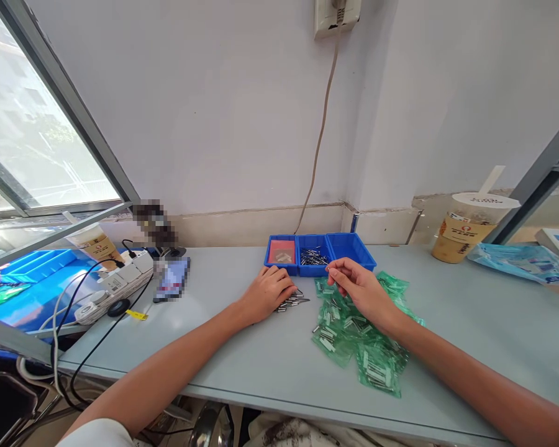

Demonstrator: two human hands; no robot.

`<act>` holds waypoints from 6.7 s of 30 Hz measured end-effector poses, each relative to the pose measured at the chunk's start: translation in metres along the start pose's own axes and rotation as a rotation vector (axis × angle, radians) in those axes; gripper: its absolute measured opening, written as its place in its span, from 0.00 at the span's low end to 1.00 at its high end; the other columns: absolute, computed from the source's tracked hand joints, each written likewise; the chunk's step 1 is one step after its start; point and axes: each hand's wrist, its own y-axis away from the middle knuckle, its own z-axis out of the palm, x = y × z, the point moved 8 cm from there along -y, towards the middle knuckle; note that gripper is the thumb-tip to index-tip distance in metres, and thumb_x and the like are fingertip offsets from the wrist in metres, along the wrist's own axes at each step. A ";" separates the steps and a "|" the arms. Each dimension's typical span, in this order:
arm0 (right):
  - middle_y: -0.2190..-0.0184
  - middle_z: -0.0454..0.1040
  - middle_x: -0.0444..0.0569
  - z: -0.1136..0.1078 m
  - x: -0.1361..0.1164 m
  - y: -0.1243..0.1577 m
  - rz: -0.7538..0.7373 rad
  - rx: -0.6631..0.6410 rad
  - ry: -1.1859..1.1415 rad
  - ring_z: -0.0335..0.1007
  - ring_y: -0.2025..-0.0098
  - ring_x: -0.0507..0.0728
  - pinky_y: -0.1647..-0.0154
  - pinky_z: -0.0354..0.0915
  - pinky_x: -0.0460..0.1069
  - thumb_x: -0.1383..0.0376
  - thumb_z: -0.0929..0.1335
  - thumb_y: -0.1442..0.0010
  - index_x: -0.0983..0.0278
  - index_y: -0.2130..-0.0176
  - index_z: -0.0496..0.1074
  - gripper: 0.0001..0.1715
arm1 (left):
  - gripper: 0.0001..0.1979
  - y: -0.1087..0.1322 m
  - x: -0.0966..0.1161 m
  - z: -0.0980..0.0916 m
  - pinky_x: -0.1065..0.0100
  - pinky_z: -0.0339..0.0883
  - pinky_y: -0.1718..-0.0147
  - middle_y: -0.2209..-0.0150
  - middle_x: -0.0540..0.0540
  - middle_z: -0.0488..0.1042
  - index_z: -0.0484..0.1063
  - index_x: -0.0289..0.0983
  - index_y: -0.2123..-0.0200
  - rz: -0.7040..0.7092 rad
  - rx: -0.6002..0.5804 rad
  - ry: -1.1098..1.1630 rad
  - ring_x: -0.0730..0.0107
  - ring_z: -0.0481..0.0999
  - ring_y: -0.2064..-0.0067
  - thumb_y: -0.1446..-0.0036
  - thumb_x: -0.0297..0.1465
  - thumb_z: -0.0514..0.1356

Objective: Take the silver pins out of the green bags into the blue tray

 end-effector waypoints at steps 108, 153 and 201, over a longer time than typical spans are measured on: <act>0.68 0.75 0.45 -0.002 0.001 0.001 0.016 -0.003 -0.033 0.63 0.72 0.53 0.71 0.62 0.50 0.43 0.71 0.37 0.58 0.57 0.73 0.23 | 0.09 0.006 -0.035 -0.003 0.60 0.69 0.55 0.61 0.49 0.84 0.83 0.41 0.65 -0.302 0.239 0.381 0.63 0.77 0.60 0.33 0.35 0.64; 0.68 0.75 0.44 0.002 0.002 0.002 0.060 -0.015 -0.038 0.62 0.73 0.52 0.71 0.59 0.48 0.44 0.70 0.36 0.59 0.57 0.71 0.22 | 0.09 0.004 -0.031 -0.001 0.62 0.60 0.56 0.63 0.50 0.83 0.82 0.41 0.67 -0.339 0.160 0.342 0.66 0.78 0.61 0.34 0.34 0.64; 0.69 0.73 0.47 0.001 -0.001 0.002 0.034 -0.014 -0.078 0.65 0.70 0.54 0.69 0.66 0.50 0.38 0.70 0.39 0.60 0.62 0.75 0.29 | 0.10 0.005 -0.036 0.001 0.62 0.61 0.55 0.62 0.50 0.83 0.82 0.40 0.67 -0.375 0.161 0.334 0.67 0.77 0.63 0.33 0.35 0.64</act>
